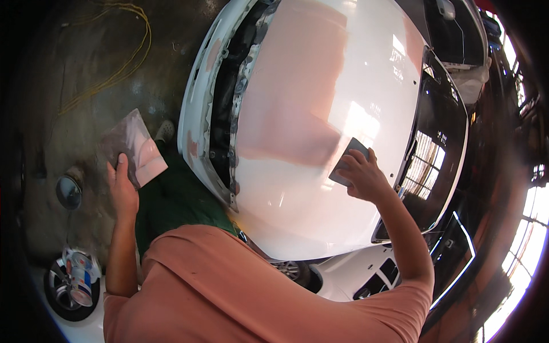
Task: The person applies body filler to a white car hood using spreaders and then sands the surface with a sanding block to smooth the patch.
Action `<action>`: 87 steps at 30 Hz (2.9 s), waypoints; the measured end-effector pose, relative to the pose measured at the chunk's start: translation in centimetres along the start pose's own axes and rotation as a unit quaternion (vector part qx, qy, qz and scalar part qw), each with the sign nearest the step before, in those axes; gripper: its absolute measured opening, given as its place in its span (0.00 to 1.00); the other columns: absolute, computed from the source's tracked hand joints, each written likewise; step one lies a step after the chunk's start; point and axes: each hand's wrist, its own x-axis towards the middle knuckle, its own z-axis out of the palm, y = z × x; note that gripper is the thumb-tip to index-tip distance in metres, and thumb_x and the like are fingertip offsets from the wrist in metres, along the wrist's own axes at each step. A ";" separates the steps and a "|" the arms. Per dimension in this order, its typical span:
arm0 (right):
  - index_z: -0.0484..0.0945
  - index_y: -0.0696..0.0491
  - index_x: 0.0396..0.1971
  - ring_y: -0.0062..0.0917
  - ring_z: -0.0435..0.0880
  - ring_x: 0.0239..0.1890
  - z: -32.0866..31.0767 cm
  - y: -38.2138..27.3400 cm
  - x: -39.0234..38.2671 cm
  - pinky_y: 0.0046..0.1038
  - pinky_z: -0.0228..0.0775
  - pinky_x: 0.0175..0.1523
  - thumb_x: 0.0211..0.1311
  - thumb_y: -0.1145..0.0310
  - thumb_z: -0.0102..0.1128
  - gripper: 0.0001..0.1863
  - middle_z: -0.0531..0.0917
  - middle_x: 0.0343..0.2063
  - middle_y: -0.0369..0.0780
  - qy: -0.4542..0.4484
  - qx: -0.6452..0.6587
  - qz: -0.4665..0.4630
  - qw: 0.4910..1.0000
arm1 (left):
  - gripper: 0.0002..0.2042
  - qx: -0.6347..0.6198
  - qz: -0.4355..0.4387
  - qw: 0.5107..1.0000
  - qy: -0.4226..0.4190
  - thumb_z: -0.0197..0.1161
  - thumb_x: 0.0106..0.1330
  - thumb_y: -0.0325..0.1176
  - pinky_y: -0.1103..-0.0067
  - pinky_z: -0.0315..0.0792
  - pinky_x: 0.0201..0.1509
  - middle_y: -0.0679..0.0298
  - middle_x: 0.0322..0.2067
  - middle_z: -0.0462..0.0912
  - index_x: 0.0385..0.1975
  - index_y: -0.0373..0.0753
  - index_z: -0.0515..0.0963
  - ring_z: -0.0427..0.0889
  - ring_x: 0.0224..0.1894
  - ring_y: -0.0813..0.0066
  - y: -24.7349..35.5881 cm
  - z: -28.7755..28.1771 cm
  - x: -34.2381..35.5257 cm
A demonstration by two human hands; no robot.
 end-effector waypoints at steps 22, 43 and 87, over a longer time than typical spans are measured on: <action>0.73 0.51 0.64 0.45 0.71 0.66 -16.5 -24.1 10.0 0.45 0.65 0.69 0.62 0.76 0.62 0.28 0.71 0.63 0.48 0.609 0.648 -0.163 0.427 | 0.17 -0.081 -0.027 0.960 -0.267 0.56 0.79 0.37 0.68 0.75 0.61 0.61 0.54 0.80 0.62 0.38 0.70 0.80 0.57 0.66 19.1 7.4 -3.1; 0.74 0.50 0.57 0.45 0.77 0.52 -17.0 -19.1 17.6 0.49 0.71 0.54 0.60 0.77 0.53 0.23 0.78 0.51 0.44 0.380 0.440 0.682 0.444 | 0.22 0.096 0.064 0.890 -0.441 0.54 0.79 0.37 0.65 0.75 0.62 0.58 0.58 0.76 0.69 0.38 0.65 0.78 0.59 0.63 40.9 13.9 16.3; 0.74 0.54 0.62 0.39 0.72 0.63 -30.1 1.8 29.9 0.35 0.67 0.66 0.65 0.78 0.52 0.25 0.73 0.58 0.45 0.544 0.535 0.646 -0.028 | 0.22 0.343 -0.361 0.497 -0.711 0.52 0.80 0.36 0.66 0.73 0.65 0.59 0.62 0.73 0.70 0.38 0.63 0.77 0.61 0.62 34.3 57.4 27.4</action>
